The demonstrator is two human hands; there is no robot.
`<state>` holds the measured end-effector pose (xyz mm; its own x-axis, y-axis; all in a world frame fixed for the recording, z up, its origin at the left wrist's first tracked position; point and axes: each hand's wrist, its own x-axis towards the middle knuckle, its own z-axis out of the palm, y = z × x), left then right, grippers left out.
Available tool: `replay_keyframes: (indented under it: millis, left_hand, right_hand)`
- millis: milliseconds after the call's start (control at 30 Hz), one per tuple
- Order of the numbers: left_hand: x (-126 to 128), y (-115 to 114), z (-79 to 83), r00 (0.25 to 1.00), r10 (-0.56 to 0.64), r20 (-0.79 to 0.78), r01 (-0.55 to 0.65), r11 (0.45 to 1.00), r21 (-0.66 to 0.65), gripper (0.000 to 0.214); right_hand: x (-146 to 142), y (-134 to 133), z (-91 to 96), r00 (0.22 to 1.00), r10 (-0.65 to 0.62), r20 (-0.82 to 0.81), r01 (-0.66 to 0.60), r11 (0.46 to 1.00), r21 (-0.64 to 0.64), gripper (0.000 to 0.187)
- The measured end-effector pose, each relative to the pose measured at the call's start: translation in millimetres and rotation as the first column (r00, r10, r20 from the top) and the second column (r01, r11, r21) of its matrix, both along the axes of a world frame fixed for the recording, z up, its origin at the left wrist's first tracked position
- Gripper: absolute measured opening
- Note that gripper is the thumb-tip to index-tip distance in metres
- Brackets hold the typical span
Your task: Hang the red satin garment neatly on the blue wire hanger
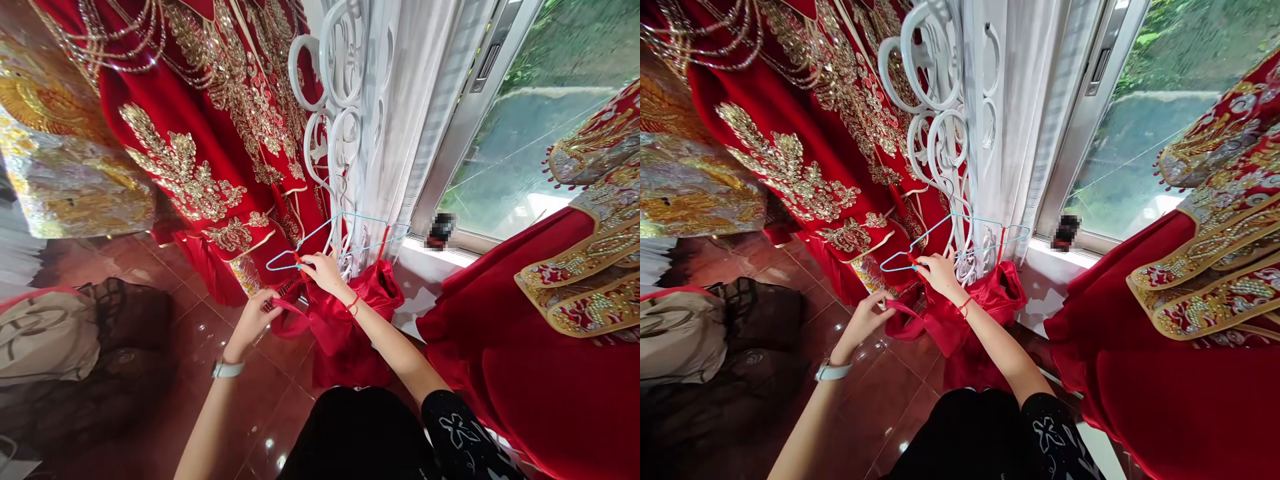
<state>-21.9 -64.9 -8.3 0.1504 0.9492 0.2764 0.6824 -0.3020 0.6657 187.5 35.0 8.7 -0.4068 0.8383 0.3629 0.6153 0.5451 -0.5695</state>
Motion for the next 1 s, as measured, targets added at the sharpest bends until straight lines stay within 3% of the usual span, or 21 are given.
replay_keyframes:
  millis: [67, 167, 367, 567, 767, 900, 1000]
  left_hand:
    - [-0.9, 7.3, 2.3, 0.985, 0.127, 0.12, -0.137, 0.987, 0.085, 0.014]
    - [0.5, 15.0, -0.2, 0.928, 0.267, 0.26, -0.3, 0.95, 0.093, 0.022]
    - [1.2, 29.1, 0.5, 0.824, 0.35, 0.446, -0.412, 0.91, 0.045, 0.048]
    - [15.1, 48.2, 36.7, 0.867, 0.247, 0.433, -0.321, 0.941, 0.107, 0.07]
    - [48.8, 59.4, 67.1, 0.94, 0.109, 0.324, -0.174, 0.969, 0.178, 0.069]
    - [61.1, 60.2, 71.6, 0.969, 0.085, 0.234, -0.123, 0.98, 0.153, 0.06]
    - [53.4, 56.7, 57.4, 0.974, 0.067, 0.216, -0.077, 0.996, 0.038, 0.055]
  right_hand:
    - [1.6, -1.8, 0.4, 1.0, -0.01, 0.0, 0.01, 1.0, 0.004, 0.021]
    - [2.7, -3.6, 0.3, 1.0, -0.022, -0.001, 0.022, 1.0, 0.005, 0.02]
    - [6.6, -5.6, -1.4, 1.0, -0.004, 0.017, 0.004, 1.0, 0.01, 0.02]
    - [8.2, -9.9, 1.2, 0.999, -0.011, 0.032, 0.011, 1.0, 0.014, 0.019]
    - [7.5, -10.7, 2.0, 1.0, 0.004, 0.018, -0.004, 1.0, -0.004, 0.019]
    - [9.0, -10.5, 1.8, 1.0, 0.008, 0.029, -0.008, 1.0, -0.003, 0.02]
    - [11.6, -10.6, 0.7, 0.999, 0.02, 0.035, -0.02, 1.0, -0.006, 0.02]
